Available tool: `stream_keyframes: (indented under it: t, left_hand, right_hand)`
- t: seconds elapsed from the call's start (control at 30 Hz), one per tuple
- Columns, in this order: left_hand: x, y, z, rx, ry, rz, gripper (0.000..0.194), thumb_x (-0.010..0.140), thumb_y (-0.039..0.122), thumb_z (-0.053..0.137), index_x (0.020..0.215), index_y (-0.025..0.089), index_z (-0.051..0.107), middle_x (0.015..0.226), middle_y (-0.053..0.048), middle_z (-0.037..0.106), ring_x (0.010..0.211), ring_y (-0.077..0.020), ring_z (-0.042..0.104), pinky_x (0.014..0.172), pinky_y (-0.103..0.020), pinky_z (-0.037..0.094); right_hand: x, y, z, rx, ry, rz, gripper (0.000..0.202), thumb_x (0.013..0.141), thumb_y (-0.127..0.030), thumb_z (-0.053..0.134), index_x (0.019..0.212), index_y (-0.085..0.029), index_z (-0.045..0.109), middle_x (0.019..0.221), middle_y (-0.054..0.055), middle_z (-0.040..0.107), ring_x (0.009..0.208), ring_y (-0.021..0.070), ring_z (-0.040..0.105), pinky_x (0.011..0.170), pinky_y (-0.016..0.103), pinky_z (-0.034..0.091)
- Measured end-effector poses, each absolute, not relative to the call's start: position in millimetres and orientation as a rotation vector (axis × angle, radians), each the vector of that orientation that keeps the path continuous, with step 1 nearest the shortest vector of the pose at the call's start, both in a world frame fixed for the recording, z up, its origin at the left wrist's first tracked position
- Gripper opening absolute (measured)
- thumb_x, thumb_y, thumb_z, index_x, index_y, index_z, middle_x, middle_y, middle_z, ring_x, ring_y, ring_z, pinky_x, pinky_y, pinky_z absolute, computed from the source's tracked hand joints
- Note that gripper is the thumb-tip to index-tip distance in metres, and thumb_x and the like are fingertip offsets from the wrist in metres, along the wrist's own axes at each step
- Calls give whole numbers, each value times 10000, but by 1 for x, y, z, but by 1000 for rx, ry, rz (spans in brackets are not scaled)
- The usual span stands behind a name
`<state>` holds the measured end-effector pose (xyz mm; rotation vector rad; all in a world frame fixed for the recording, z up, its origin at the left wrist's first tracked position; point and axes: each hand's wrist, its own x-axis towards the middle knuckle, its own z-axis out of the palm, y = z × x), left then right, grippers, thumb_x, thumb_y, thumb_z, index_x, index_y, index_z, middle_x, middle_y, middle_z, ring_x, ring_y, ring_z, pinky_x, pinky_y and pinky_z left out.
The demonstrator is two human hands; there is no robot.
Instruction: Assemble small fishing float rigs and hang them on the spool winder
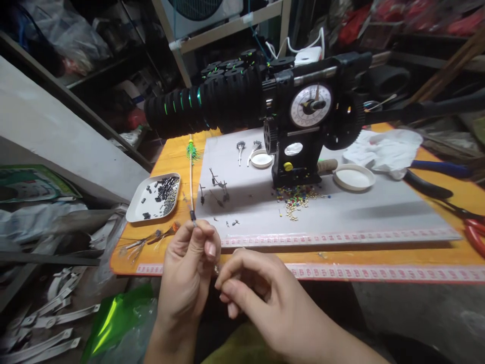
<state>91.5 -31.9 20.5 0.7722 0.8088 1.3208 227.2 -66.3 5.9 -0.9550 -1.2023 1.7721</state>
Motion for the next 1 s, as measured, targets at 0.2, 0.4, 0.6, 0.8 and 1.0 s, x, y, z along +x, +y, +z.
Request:
stream_keyframes:
  t: [0.2,0.4,0.6,0.8,1.0]
  left_hand:
    - [97,-30,21,698,717,1230,161,854,303,685,752,177,683,558,38,487,450,-30,311,389,-105,230]
    - [99,-32,24,646,654,1191,139,872,273,662,776,178,693,568,39,475,439,-22,329,349,-86,199]
    - [86,-41,18,892,759,1111,245,924,386,569,983,222,740,793,-42,611,612,-75,523,442,-124,367]
    - [83,-65,16,1387,1102,1144,93,889,221,635,883,214,727,833,-25,632,801,-123,594,699,-201,467]
    - [81,-71,5,1569,1266,1207,140,934,196,550,854,201,665,796,-8,629,743,-122,588,684,-227,447]
  right_hand:
    - [234,-75,12,-1005,-1722,1152,157,925,-159,476,803,-198,568,709,-1,578,670,113,551,613,215,452]
    - [241,-75,19,-987,-1883,972,178,900,-87,448,844,-212,561,732,-4,583,665,106,556,601,202,456]
    - [247,-76,18,-1007,-1899,910,169,902,-70,457,922,-213,545,839,19,617,779,127,603,688,224,498]
    - [249,-79,12,-1026,-1907,789,198,913,-63,468,1001,-232,518,853,4,592,778,115,583,679,211,486]
    - [248,-71,7,-959,-2008,540,248,901,-11,452,1034,-195,552,839,34,551,763,127,538,656,223,461]
